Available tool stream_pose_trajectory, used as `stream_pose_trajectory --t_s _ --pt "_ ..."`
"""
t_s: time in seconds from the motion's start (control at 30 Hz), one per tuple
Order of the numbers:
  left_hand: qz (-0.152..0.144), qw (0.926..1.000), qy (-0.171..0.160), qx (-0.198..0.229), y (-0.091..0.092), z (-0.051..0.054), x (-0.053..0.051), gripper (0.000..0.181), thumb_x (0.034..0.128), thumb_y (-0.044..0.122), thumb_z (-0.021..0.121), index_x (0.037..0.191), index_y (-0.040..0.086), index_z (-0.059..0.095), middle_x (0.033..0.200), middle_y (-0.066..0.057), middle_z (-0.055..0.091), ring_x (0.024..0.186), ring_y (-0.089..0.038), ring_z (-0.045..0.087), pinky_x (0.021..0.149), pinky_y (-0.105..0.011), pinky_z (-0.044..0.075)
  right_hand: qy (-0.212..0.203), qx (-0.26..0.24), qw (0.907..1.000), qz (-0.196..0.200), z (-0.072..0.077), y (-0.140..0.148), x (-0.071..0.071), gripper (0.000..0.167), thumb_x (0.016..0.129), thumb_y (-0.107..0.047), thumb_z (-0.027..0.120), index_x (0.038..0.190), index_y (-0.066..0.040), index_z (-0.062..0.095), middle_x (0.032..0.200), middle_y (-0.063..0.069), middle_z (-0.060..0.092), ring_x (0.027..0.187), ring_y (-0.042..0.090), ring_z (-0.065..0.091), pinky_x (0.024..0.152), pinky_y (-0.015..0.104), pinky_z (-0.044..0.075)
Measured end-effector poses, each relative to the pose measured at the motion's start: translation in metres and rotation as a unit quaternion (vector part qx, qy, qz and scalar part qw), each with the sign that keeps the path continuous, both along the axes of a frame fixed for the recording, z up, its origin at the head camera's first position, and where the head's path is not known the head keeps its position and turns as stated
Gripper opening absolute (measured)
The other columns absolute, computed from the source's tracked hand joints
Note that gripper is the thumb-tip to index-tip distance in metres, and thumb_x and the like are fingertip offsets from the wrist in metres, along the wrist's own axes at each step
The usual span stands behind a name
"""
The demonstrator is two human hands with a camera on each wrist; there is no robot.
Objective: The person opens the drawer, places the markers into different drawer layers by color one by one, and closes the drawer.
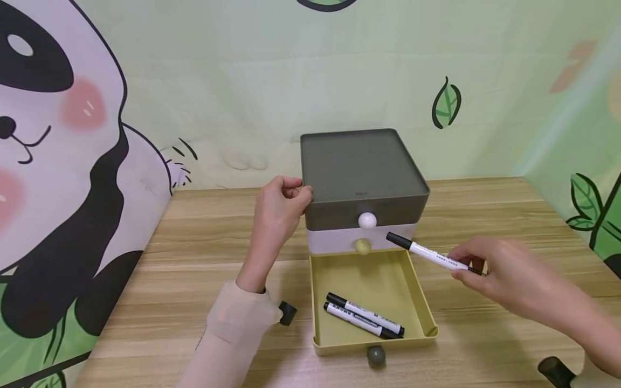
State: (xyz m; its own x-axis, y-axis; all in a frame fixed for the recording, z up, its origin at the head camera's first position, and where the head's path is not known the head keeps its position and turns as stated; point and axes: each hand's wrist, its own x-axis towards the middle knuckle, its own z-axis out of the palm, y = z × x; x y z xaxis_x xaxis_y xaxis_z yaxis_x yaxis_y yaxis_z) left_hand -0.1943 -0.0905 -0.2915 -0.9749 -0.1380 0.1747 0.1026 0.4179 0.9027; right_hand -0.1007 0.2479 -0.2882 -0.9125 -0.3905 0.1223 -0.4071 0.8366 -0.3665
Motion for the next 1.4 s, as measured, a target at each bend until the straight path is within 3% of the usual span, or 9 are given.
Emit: stream_pose_trajectory --t_s 0.4,0.87,1.17,1.4 --pt "0.001 1.0000 -0.004 0.000 -0.001 0.000 0.000 0.030 0.0934 0.024 0.070 0.115 0.003 0.070 0.089 -0.007 0.067 0.076 -0.023 0.064 0.067 -0.031 0.048 -0.043 -0.025 0.9984 0.025 -0.011 -0.022 -0.004 0.012 0.089 -0.009 0.079 0.100 -0.010 0.077 0.077 -0.012 0.059 0.068 0.005 0.050 0.056 0.025 0.044" --pt "0.000 1.0000 -0.003 -0.004 0.000 0.001 0.000 0.031 0.0930 0.026 0.071 0.115 0.004 0.070 0.088 -0.006 0.067 0.076 -0.022 0.063 0.066 -0.031 0.047 -0.057 -0.060 0.9955 0.047 -0.029 -0.047 -0.008 0.011 0.087 -0.008 0.081 0.097 -0.011 0.077 0.076 -0.012 0.059 0.068 0.005 0.049 0.056 0.024 0.042" --pt "-0.005 1.0000 0.001 -0.005 0.000 0.001 0.000 0.030 0.0935 0.024 0.070 0.116 0.004 0.071 0.088 -0.006 0.066 0.074 -0.022 0.062 0.065 -0.031 0.046 -0.018 -0.077 0.9949 0.063 -0.040 -0.049 -0.012 0.014 0.084 -0.009 0.083 0.096 -0.005 0.077 0.085 -0.009 0.069 0.077 0.005 0.058 0.065 0.027 0.053" --pt "-0.003 1.0000 0.004 -0.002 -0.001 0.001 0.000 0.030 0.0933 0.023 0.070 0.116 0.003 0.071 0.087 -0.007 0.067 0.073 -0.022 0.063 0.065 -0.031 0.047 -0.026 -0.079 0.9944 0.065 -0.046 -0.049 -0.007 0.012 0.086 -0.010 0.082 0.097 -0.008 0.077 0.085 -0.011 0.067 0.076 0.003 0.057 0.064 0.025 0.051"
